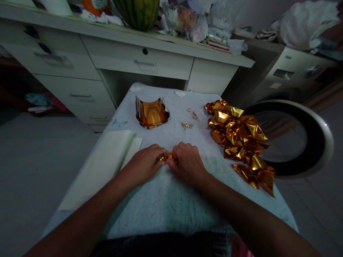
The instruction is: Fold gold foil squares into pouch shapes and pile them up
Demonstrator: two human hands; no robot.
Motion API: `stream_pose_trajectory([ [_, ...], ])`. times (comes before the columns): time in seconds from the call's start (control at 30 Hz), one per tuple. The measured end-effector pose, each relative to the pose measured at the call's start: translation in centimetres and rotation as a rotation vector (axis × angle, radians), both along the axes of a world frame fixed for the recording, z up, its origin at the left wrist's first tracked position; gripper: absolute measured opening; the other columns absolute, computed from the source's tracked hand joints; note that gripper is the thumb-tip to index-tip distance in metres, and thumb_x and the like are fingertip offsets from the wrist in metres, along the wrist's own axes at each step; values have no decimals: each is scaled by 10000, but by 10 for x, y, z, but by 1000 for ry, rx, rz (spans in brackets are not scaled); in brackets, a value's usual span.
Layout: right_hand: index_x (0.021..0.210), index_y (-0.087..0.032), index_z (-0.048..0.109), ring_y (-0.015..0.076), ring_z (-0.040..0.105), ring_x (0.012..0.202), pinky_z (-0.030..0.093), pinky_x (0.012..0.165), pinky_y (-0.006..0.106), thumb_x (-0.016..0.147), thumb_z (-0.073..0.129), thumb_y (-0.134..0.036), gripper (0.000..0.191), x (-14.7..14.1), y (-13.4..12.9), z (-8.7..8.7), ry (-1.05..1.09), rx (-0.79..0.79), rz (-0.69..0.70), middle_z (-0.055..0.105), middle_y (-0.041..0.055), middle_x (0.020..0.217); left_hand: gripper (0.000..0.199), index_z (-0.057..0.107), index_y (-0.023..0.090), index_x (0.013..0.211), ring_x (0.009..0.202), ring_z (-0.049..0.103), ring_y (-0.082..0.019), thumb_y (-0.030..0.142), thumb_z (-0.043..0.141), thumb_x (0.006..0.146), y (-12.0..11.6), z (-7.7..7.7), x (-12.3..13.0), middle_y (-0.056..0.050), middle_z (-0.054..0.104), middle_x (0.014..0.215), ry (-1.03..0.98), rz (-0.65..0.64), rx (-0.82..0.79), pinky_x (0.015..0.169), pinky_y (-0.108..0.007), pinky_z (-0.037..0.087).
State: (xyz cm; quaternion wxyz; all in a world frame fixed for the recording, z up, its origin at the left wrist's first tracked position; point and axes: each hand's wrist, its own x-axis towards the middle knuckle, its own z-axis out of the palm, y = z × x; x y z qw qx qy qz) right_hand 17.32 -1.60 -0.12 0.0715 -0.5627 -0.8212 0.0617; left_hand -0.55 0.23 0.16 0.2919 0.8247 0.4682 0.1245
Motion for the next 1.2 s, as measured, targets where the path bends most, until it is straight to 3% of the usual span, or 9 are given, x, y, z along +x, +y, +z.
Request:
stream_pose_trajectory([
  [0.37, 987, -199, 580, 236, 510, 917, 349, 787, 366, 889, 587, -389, 213, 5, 0, 0, 71, -27, -41, 582, 70, 993, 247, 674, 216, 947, 784, 552, -158, 133, 495, 799, 10, 1, -4, -13, 599, 850, 11, -53, -40, 699, -269, 390],
  [0.73, 1161, -247, 570, 290, 465, 1035, 352, 853, 421, 858, 621, -450, 368, 38, 1, -4, 108, -39, -156, 523, 104, 1171, 314, 660, 221, 963, 837, 571, -172, 93, 434, 787, 7, 8, -4, -24, 601, 893, 54, -45, -45, 759, -287, 422],
  [0.9, 1211, -243, 543, 303, 444, 1126, 334, 936, 454, 822, 662, -404, 437, 49, 3, -2, 133, -84, -136, 502, 108, 1258, 322, 662, 219, 988, 856, 580, -177, 102, 421, 809, 6, 7, -6, -32, 606, 919, 34, -68, -40, 776, -292, 430],
  [1.2, 1214, -234, 528, 290, 413, 1201, 309, 996, 459, 834, 609, -263, 389, 55, 3, 4, 173, -155, -67, 495, 101, 1286, 354, 660, 239, 1054, 920, 595, -189, 134, 373, 875, 5, 4, -10, -42, 625, 987, 19, -87, -40, 807, -309, 444],
])
